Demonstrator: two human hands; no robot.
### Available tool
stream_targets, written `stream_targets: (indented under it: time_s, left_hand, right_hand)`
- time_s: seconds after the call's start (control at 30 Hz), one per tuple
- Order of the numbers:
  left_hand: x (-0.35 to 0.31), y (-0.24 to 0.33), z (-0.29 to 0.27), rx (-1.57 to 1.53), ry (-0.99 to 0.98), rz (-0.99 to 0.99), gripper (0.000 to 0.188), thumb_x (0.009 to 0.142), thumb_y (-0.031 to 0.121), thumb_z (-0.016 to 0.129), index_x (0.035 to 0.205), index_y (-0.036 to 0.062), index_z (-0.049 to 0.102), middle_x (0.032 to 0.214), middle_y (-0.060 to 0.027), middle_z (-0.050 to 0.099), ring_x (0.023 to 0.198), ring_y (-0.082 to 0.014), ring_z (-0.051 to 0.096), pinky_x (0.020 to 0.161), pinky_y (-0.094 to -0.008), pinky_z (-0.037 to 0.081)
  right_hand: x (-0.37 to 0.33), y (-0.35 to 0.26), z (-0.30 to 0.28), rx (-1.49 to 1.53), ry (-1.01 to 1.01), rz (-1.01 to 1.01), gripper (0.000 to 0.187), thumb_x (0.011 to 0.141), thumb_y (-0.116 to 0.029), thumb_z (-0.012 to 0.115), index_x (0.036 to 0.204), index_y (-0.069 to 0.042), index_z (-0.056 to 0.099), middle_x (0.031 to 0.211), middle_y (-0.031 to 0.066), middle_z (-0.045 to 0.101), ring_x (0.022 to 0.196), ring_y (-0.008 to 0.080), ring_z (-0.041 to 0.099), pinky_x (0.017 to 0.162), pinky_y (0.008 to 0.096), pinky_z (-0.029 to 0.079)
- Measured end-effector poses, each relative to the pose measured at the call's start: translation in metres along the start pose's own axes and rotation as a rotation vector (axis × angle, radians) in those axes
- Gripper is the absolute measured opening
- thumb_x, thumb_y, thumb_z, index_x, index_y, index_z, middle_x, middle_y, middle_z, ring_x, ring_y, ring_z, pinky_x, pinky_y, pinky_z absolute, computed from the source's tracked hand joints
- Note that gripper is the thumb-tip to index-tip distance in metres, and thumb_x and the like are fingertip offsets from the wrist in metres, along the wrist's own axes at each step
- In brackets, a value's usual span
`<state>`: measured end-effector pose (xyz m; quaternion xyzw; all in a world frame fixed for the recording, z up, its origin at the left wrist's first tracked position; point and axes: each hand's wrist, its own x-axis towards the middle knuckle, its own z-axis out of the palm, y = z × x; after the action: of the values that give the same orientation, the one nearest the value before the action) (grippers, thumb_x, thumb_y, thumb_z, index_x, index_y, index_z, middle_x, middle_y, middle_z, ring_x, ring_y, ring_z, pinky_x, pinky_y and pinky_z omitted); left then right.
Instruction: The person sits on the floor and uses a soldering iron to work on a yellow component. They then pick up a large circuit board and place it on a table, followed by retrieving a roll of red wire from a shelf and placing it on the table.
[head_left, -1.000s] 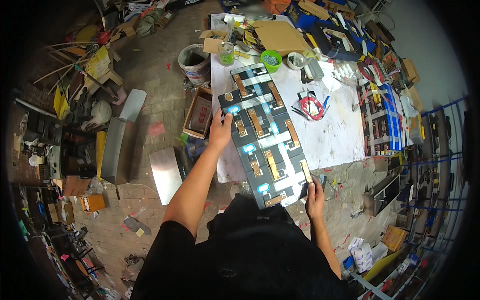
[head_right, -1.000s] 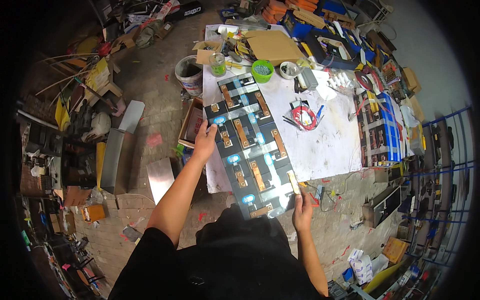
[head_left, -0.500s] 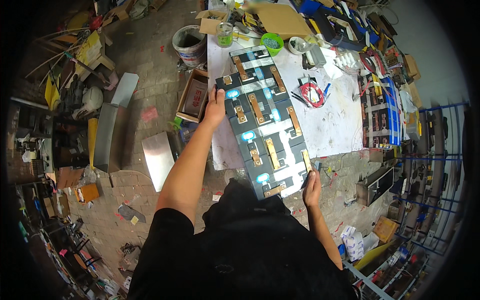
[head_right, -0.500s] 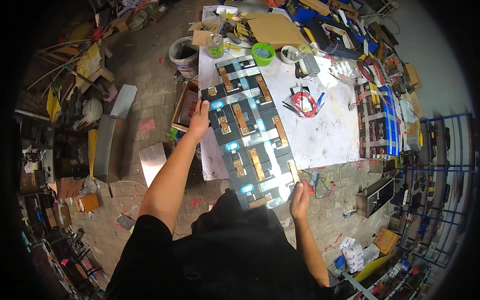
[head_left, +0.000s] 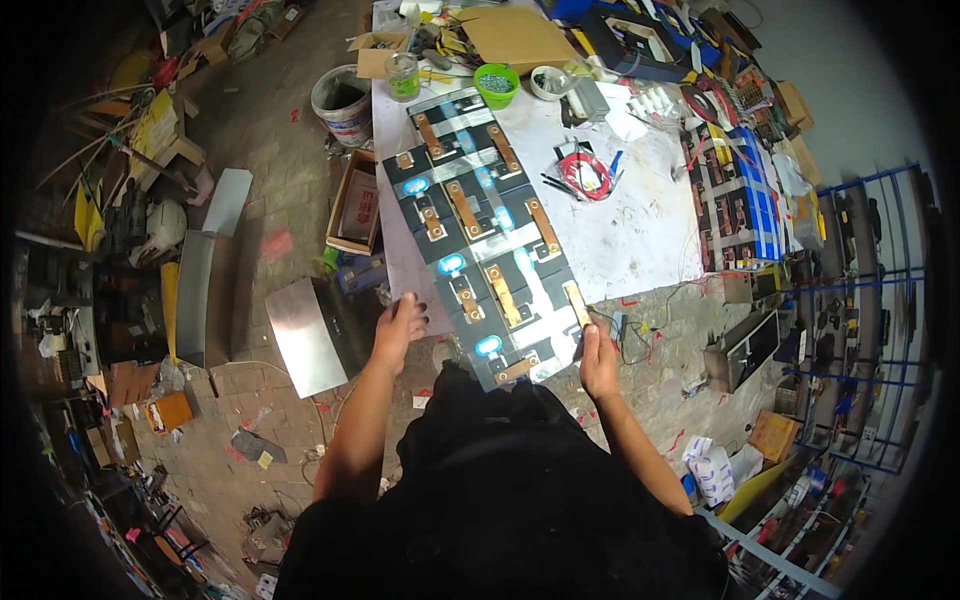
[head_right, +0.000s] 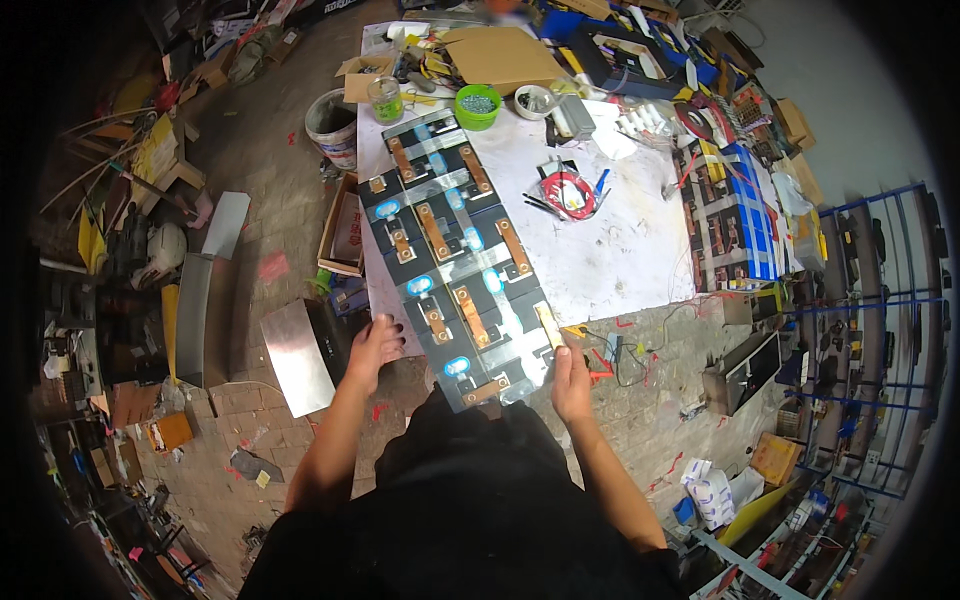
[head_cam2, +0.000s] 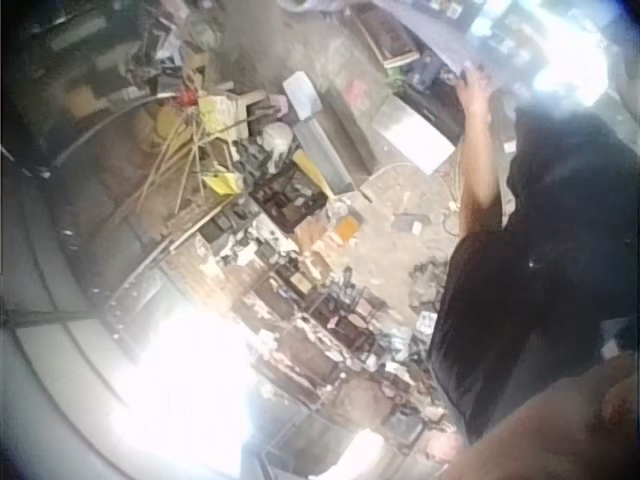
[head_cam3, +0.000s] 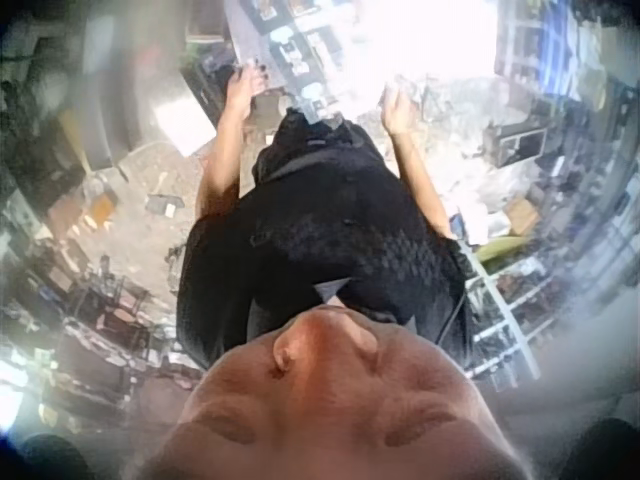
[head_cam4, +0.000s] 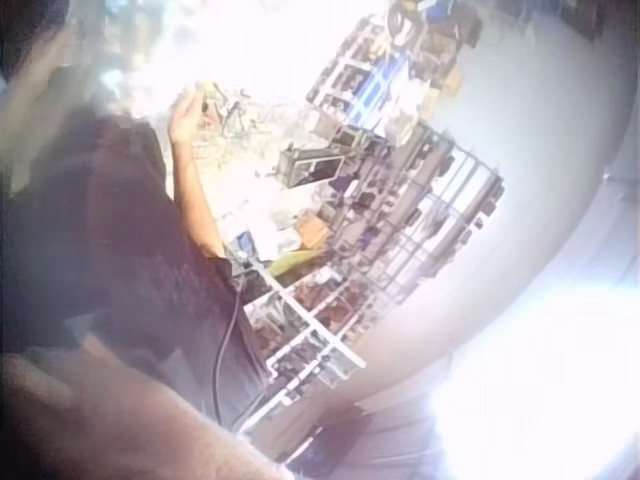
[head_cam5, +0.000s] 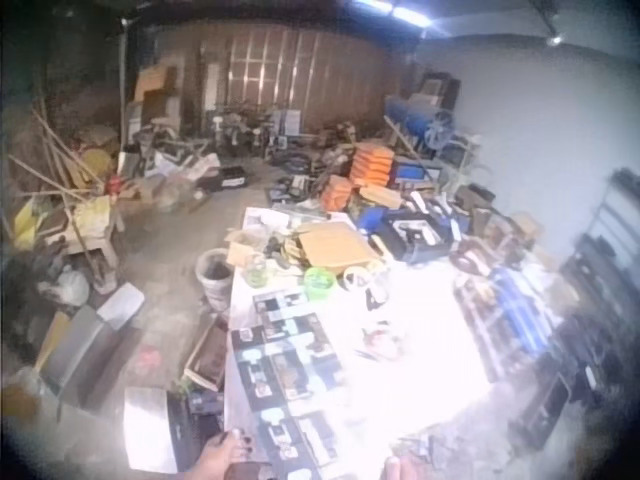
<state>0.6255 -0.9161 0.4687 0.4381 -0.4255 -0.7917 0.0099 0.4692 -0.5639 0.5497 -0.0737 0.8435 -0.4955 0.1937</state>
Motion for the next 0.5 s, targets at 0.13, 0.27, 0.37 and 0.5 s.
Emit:
stream_targets:
  time_s: [0.13,0.27,0.37,0.5]
  left_hand:
    - [-0.063,-0.010,0.038,0.081,0.035,0.097,0.066,0.102,0.047,0.062,0.149,0.0022,0.049,0.133,-0.0120,0.061,0.112,-0.0198,0.061,0.090,-0.0356,0.054]
    - [-0.107,-0.005,0.090,0.211,-0.006,0.232,0.059,0.102,0.027,0.066,0.150,0.0000,0.045,0.132,-0.0069,0.062,0.114,-0.0124,0.059,0.097,-0.0294,0.049]
    - [-0.102,-0.040,0.104,0.213,0.005,0.512,0.060,0.104,0.020,0.063,0.155,0.0021,0.038,0.137,-0.0095,0.060,0.119,-0.0152,0.058,0.104,-0.0322,0.046]
    - [-0.104,-0.062,0.115,0.284,0.143,0.523,0.056,0.106,0.022,0.057,0.155,0.0017,0.039,0.138,-0.0102,0.060,0.122,-0.0172,0.056,0.107,-0.0321,0.043]
  right_hand:
    - [0.000,-0.008,-0.006,0.000,-0.028,-0.100,0.051,0.110,-0.033,0.044,0.141,0.008,0.049,0.118,0.0197,0.065,0.110,0.0228,0.060,0.099,0.0340,0.046]
    - [-0.005,-0.009,-0.027,-0.017,-0.150,-0.039,0.056,0.108,-0.036,0.051,0.144,0.007,0.048,0.122,0.0206,0.067,0.110,0.0228,0.064,0.099,0.0349,0.048]
    - [-0.008,0.006,-0.056,0.022,-0.283,-0.052,0.055,0.107,-0.034,0.053,0.143,0.008,0.050,0.124,0.0199,0.067,0.111,0.0219,0.064,0.099,0.0343,0.049]
    - [-0.015,0.065,-0.108,0.043,-0.390,-0.018,0.048,0.105,-0.035,0.058,0.130,0.005,0.063,0.106,0.0096,0.071,0.099,0.0164,0.065,0.091,0.0307,0.051]
